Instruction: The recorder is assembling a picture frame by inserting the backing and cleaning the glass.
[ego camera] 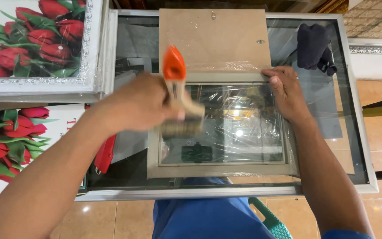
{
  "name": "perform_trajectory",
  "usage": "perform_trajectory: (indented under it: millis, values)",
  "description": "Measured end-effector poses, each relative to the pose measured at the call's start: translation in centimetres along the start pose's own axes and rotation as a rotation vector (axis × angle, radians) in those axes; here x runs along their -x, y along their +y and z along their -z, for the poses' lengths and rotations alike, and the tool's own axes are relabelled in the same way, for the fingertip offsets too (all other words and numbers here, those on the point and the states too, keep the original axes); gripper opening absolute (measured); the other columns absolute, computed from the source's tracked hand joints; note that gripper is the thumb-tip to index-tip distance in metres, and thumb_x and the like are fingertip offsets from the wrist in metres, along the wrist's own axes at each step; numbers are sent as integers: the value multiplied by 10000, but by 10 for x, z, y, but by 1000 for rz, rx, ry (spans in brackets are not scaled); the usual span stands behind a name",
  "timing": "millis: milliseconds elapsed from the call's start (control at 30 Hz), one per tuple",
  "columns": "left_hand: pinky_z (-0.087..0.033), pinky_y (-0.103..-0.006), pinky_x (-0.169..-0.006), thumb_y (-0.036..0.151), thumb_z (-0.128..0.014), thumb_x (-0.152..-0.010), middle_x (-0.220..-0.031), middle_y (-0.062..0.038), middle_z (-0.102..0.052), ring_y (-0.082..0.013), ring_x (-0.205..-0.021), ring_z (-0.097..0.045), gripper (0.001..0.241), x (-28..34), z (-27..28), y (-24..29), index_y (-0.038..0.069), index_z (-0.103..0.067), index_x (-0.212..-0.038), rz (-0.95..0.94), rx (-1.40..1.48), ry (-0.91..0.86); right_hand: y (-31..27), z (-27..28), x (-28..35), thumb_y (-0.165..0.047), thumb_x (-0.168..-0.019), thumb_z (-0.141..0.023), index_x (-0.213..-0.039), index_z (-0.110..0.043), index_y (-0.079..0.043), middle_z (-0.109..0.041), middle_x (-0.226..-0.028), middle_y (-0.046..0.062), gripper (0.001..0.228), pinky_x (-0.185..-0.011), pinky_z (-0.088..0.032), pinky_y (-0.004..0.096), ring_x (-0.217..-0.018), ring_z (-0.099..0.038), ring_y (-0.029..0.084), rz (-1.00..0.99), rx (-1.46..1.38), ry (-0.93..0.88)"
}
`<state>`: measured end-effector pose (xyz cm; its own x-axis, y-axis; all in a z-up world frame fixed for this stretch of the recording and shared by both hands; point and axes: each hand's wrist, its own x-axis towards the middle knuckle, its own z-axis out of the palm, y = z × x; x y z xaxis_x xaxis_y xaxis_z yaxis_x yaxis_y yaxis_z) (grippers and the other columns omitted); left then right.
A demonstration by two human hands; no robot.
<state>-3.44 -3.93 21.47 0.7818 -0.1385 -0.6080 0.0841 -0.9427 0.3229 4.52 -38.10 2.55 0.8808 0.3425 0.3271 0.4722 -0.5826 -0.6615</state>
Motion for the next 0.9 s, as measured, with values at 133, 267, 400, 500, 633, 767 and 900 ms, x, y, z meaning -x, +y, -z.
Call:
perform_trajectory:
  millis: [133,267,400,500,633,767,900]
  values:
    - [-597,-496,-790,335,-778,-839,-933,-210,-781,-400,-861,-740,409,-29,-34,-34,-8,-762,-1062,-283,0,-390,27,-1,2,-361,-1176,-380,-1410,-670,-131,-546,-1244,183,438,-1118,-348,497,-1187,-502,419,53,20,-31]
    - [-574,-583,-870,291,-768,-863,-1019,-272,-755,-473,-993,-723,426,-67,-14,-62,-69,-743,-1091,-85,63,222,26,-2,2,-398,-1173,-349,-1419,-660,-147,-532,-1239,153,469,-1145,-326,458,-1232,-493,368,41,10,-41]
    - [-613,-417,-640,305,-807,-876,-876,-78,-763,-314,-828,-757,310,-88,-4,-75,126,-768,-1126,-144,318,925,20,-2,1,-351,-1176,-357,-1422,-650,-102,-560,-1264,208,456,-1149,-329,488,-1261,-508,389,30,-76,29]
    - [-644,-376,-673,169,-753,-805,-968,-155,-778,-242,-866,-790,406,-92,-40,-28,92,-726,-1202,-378,793,849,26,0,3,-422,-1177,-233,-1557,-468,-45,-543,-1323,299,584,-1137,-302,604,-1307,-467,472,-26,-182,30]
    - [-622,-449,-666,207,-699,-758,-976,-214,-777,-326,-840,-788,479,-106,-97,48,101,-726,-1224,-388,878,669,39,-1,6,-517,-1149,-172,-1633,-343,-92,-597,-1328,204,668,-1169,-327,537,-1319,-508,354,-35,-221,32]
    - [-574,-450,-618,202,-690,-788,-907,-235,-753,-359,-801,-770,371,-137,-135,104,115,-740,-1145,-448,1067,700,41,0,6,-547,-1140,-104,-1631,-282,-27,-619,-1294,247,737,-1158,-340,552,-1284,-546,389,4,-265,51]
    - [-557,-455,-651,223,-682,-823,-956,-215,-732,-358,-833,-757,374,-159,-152,134,131,-704,-1185,-395,1133,760,41,0,6,-618,-1112,-112,-1628,-272,-1,-627,-1312,234,820,-1148,-348,530,-1288,-539,345,5,-265,26]
